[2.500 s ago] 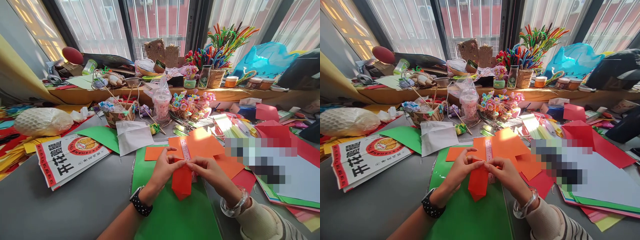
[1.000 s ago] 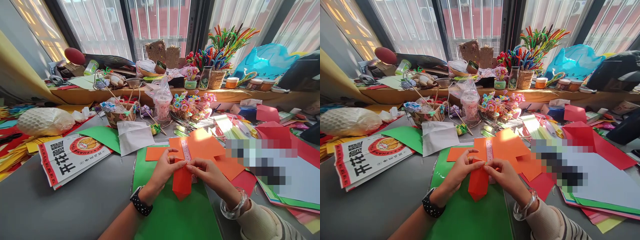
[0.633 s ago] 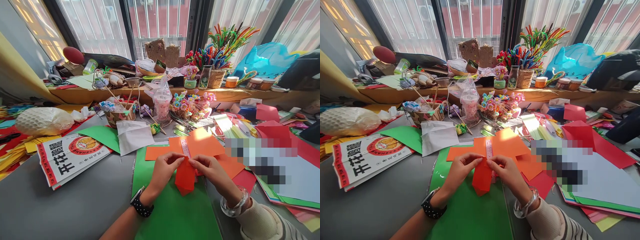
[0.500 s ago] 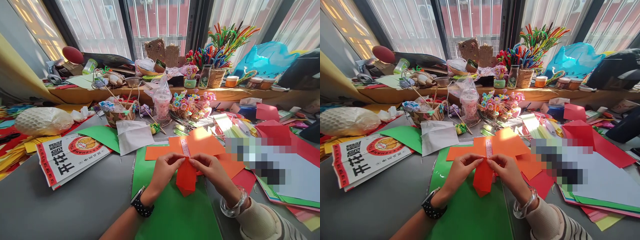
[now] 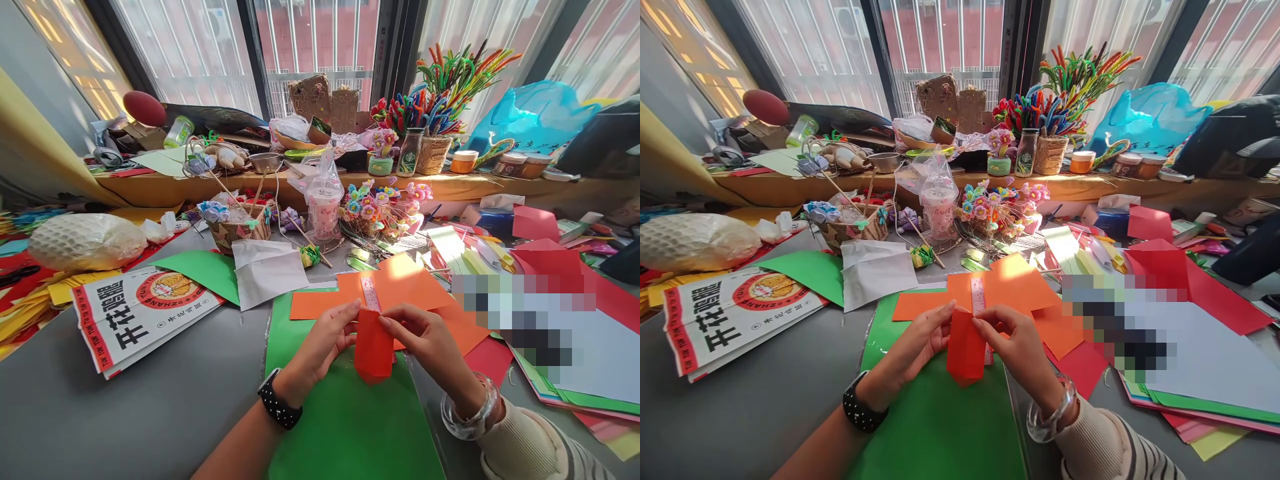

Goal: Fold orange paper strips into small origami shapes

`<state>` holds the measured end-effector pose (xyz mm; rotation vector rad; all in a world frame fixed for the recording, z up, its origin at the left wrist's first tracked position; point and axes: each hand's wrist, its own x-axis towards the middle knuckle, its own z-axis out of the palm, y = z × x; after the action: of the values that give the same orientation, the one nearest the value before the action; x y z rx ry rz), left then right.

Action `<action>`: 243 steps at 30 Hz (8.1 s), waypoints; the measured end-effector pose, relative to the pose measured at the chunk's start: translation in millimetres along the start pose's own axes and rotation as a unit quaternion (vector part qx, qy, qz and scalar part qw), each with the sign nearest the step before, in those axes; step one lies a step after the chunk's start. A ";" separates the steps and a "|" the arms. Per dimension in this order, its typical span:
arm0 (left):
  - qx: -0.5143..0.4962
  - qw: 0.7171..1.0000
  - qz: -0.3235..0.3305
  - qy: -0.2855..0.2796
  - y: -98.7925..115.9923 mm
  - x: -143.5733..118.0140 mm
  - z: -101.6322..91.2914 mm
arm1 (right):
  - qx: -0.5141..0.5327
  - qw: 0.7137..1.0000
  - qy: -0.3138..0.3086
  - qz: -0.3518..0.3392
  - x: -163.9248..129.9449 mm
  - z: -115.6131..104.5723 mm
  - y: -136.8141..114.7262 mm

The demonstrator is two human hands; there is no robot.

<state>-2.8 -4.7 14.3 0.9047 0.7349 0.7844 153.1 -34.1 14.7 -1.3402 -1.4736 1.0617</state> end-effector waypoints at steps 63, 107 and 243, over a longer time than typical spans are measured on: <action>0.090 0.990 -0.084 -0.067 2.0 -1.7 -5.9 | 0.017 1.000 -0.012 0.021 -2.2 -2.3 -5.7; 0.209 0.978 -0.010 -0.012 -3.9 -1.5 1.0 | 0.034 0.999 0.004 0.039 -1.6 -0.6 -4.7; 0.438 0.892 0.114 -0.012 1.1 -2.6 -1.4 | 0.031 0.993 -0.094 0.056 6.1 -14.4 3.8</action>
<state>-5.6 -6.0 15.3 1.8392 0.9913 0.6285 167.6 -27.1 15.2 -1.3200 -1.5012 1.3269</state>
